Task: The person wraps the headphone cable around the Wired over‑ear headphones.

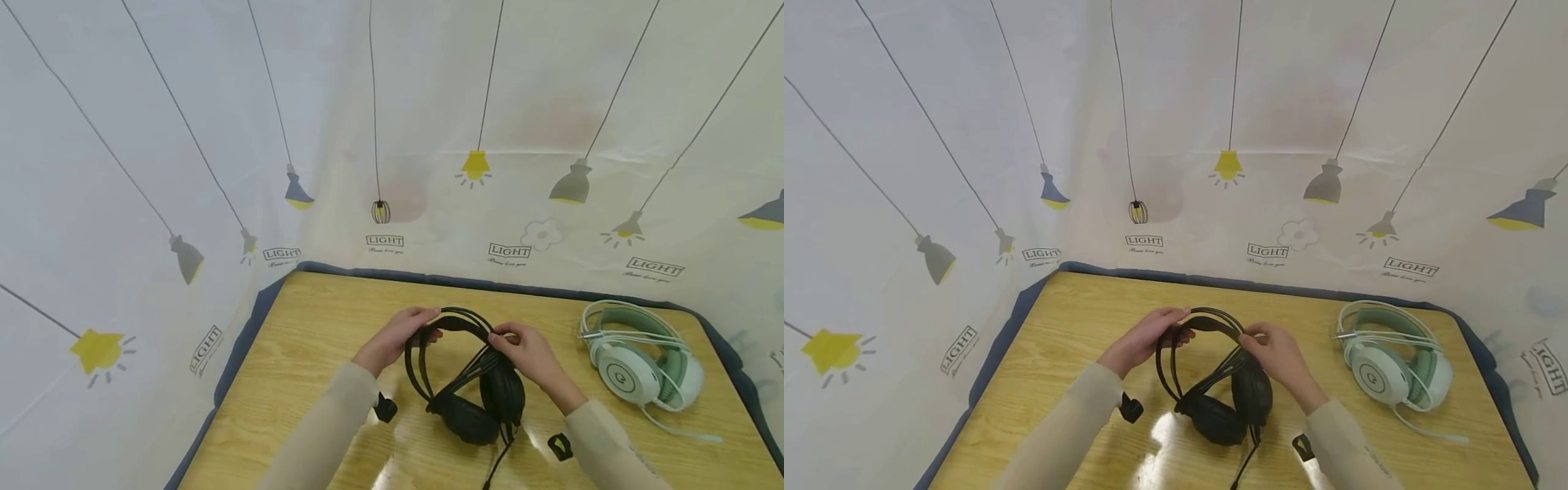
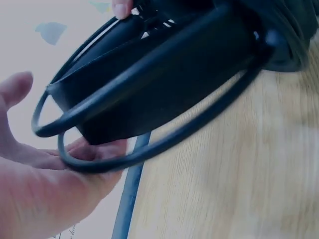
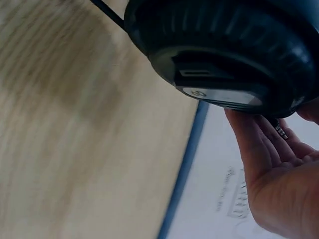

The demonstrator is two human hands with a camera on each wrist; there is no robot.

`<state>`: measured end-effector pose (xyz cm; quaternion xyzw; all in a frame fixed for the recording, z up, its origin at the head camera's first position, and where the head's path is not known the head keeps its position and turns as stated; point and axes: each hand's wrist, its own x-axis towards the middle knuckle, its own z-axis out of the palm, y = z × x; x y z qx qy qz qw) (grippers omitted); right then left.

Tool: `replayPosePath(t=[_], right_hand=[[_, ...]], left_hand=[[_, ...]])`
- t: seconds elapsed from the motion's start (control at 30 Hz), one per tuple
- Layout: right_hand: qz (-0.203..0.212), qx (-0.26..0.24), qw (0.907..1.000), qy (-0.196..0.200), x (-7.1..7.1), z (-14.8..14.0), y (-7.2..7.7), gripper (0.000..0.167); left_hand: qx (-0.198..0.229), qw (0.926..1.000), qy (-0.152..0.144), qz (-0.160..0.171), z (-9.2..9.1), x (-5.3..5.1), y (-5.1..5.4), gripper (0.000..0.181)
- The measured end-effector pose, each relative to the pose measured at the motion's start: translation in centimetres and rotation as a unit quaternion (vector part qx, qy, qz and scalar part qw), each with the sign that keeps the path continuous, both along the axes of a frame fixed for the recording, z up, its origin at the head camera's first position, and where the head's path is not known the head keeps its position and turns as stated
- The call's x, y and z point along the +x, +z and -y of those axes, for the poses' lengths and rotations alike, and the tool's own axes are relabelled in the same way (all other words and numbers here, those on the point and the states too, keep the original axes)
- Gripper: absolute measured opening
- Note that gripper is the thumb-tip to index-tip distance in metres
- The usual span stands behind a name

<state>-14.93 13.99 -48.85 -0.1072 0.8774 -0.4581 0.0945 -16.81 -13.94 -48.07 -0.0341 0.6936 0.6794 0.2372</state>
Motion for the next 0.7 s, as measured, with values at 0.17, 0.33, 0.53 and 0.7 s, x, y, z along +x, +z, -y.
replayPosePath(t=[0.17,0.33,0.53,0.7], right_hand=[[0.056,-0.039,0.9954,-0.067,-0.6,-1.7,-1.8,0.053],[0.089,-0.084,0.9805,-0.154,-1.8,-3.7,-2.8,0.06],[0.113,-0.13,0.9532,-0.248,-3.4,-5.3,-3.7,0.057],[0.123,-0.137,0.944,-0.274,-4.5,-5.7,-4.1,0.053]], left_hand=[[0.028,0.9973,0.065,-0.022,-0.8,0.4,-0.9,0.064],[0.08,0.9888,0.121,-0.035,-2.6,1.8,-2.2,0.058],[0.097,0.9883,0.107,-0.048,-5.8,3.1,-3.9,0.06],[0.108,0.9891,0.092,-0.04,-7.6,3.0,-4.9,0.066]])
